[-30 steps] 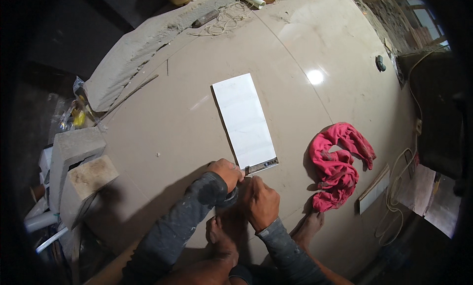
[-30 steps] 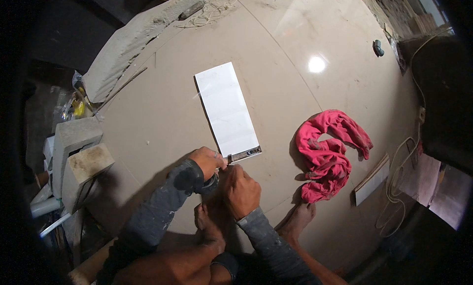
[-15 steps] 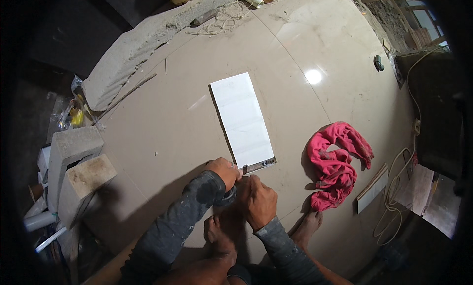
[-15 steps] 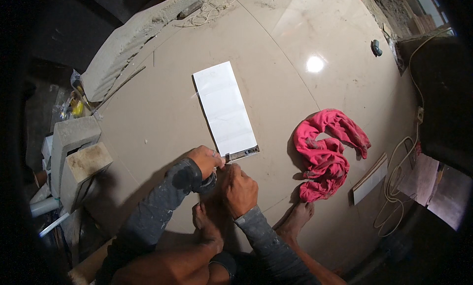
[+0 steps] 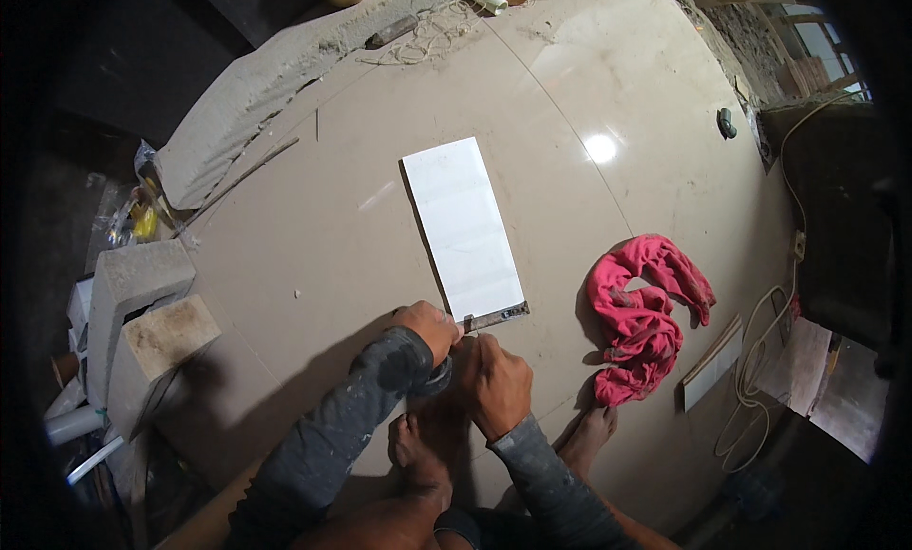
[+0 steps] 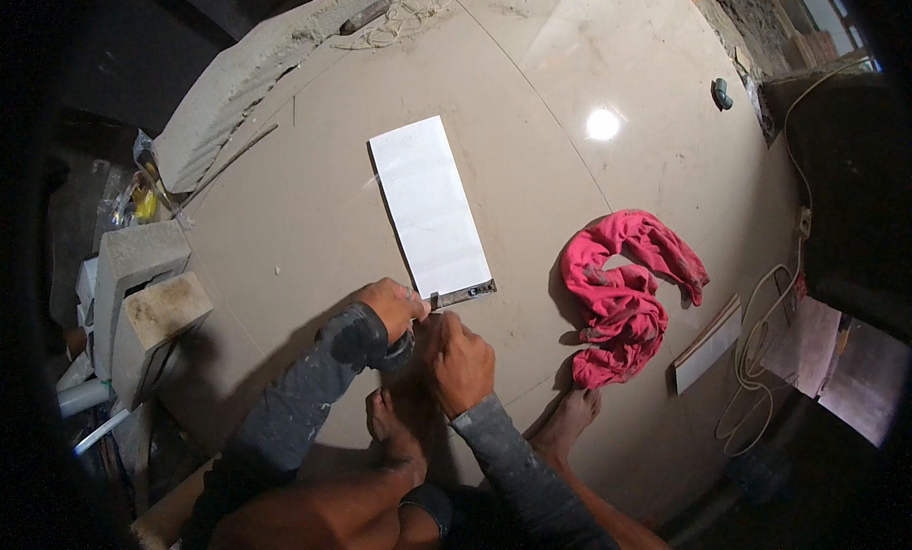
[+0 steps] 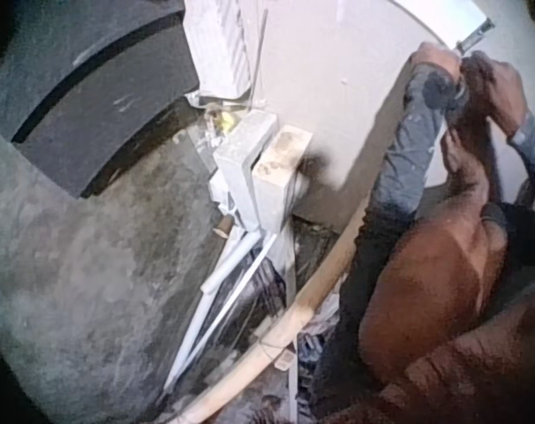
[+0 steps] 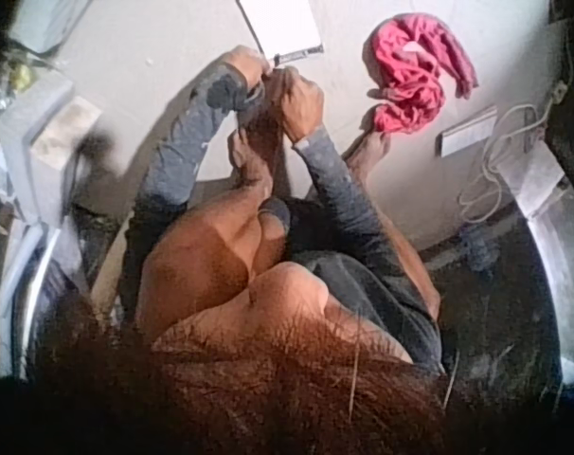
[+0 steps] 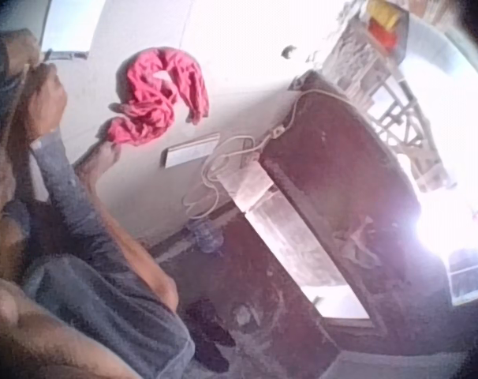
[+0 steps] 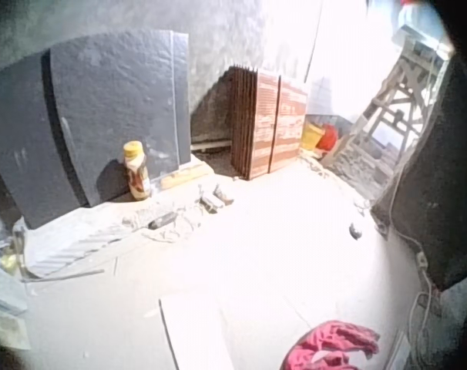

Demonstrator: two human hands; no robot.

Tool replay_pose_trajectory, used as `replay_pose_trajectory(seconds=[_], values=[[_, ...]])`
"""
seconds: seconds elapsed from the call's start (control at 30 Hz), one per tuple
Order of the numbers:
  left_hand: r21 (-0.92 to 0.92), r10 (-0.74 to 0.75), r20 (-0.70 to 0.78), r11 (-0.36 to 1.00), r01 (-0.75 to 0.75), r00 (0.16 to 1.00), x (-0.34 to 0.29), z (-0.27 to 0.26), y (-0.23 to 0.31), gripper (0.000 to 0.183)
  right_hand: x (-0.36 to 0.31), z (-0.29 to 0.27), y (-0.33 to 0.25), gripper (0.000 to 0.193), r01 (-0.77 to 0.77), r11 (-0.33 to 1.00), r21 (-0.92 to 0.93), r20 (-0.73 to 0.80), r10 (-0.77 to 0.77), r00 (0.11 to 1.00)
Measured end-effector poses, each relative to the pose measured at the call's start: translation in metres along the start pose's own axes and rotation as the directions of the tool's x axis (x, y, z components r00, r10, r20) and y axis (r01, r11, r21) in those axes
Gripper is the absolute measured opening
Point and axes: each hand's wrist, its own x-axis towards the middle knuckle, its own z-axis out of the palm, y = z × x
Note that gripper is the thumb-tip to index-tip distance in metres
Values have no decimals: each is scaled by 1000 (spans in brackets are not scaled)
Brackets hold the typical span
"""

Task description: The person uses a metal ruler and a utility knife to score and snap white rectangular tiles on the floor. They repeatedly measure, score, and break the tiles, then wipe the surfaces with a pink cloth.

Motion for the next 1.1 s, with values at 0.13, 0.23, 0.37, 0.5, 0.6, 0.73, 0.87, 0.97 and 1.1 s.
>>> replay_pose_trajectory(seconds=[0.13, 0.23, 0.37, 0.5, 0.6, 0.73, 0.87, 0.97, 1.1], values=[[-41, -46, 6, 998, 47, 999, -1, 1, 3, 25, 1, -2, 0, 8, -42, 999, -12, 38, 42, 998], [31, -57, 7, 998, 57, 998, 1, 1, 0, 26, 1, -2, -1, 8, 5, 1000, 2, 18, -5, 1000], [161, 88, 15, 983, -89, 996, 2, -1, -4, 25, 1, -3, -1, 8, -32, 999, 12, 42, 32, 999], [343, 189, 57, 919, -197, 980, 0, -4, -3, 26, 1, -3, -1, 9, -66, 997, 37, 95, 62, 993], [181, -14, 91, 984, -3, 996, 0, -4, 1, 28, 1, -3, 0, 9, -55, 998, 38, 49, 53, 997], [272, 89, 64, 957, -103, 994, 0, -4, -1, 30, 2, -3, -2, 9, -34, 998, 49, 40, 32, 999], [238, 117, 80, 962, -133, 990, 7, -3, -6, 28, 1, -3, -2, 9, -42, 998, 49, 35, 40, 999], [276, 173, 60, 944, -183, 983, 7, -1, -9, 27, 2, -3, -1, 8, -47, 998, 38, 37, 46, 998], [219, 182, 37, 958, -186, 983, 5, -3, -9, 24, 3, -1, 1, 8, -31, 999, 43, 42, 29, 999]])
